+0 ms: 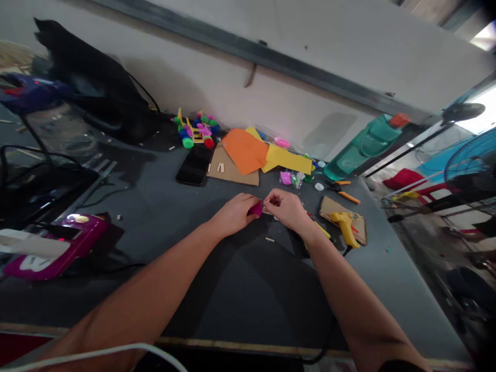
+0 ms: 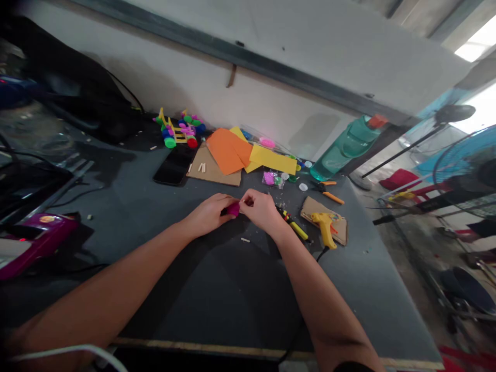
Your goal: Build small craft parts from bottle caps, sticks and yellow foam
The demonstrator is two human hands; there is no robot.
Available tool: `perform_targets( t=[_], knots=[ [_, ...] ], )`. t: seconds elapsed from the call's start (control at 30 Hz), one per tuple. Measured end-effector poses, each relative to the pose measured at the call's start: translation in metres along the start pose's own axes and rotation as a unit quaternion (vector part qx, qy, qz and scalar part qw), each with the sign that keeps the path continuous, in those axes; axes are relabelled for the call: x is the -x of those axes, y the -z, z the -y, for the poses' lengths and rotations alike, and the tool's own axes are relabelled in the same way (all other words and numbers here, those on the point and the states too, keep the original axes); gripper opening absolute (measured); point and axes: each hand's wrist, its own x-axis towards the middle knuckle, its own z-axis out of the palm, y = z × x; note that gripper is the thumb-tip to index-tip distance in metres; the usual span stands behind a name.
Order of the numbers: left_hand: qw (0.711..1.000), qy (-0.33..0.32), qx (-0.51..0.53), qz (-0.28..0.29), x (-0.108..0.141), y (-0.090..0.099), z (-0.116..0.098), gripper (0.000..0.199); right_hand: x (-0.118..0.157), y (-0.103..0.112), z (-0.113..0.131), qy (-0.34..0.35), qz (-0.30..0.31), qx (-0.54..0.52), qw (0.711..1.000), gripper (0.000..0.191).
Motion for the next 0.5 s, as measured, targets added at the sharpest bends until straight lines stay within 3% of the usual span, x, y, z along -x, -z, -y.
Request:
perform_targets(
  t=[0.3,0.5],
  knots=[
    [1.000,0.004,0.002,-0.001,-0.0001,0.0003,-0.0007,0.029,0.0001,-0.0015,-0.0015,0.012,-0.007,0.022,1.000,0.008],
    [1.000,0.001,0.000,0.000,0.0001,0.0008,-0.0007,0.028,0.0008,-0.0036,-0.0006,-0.014,-0.004,0.011,1.000,0.008]
  ],
)
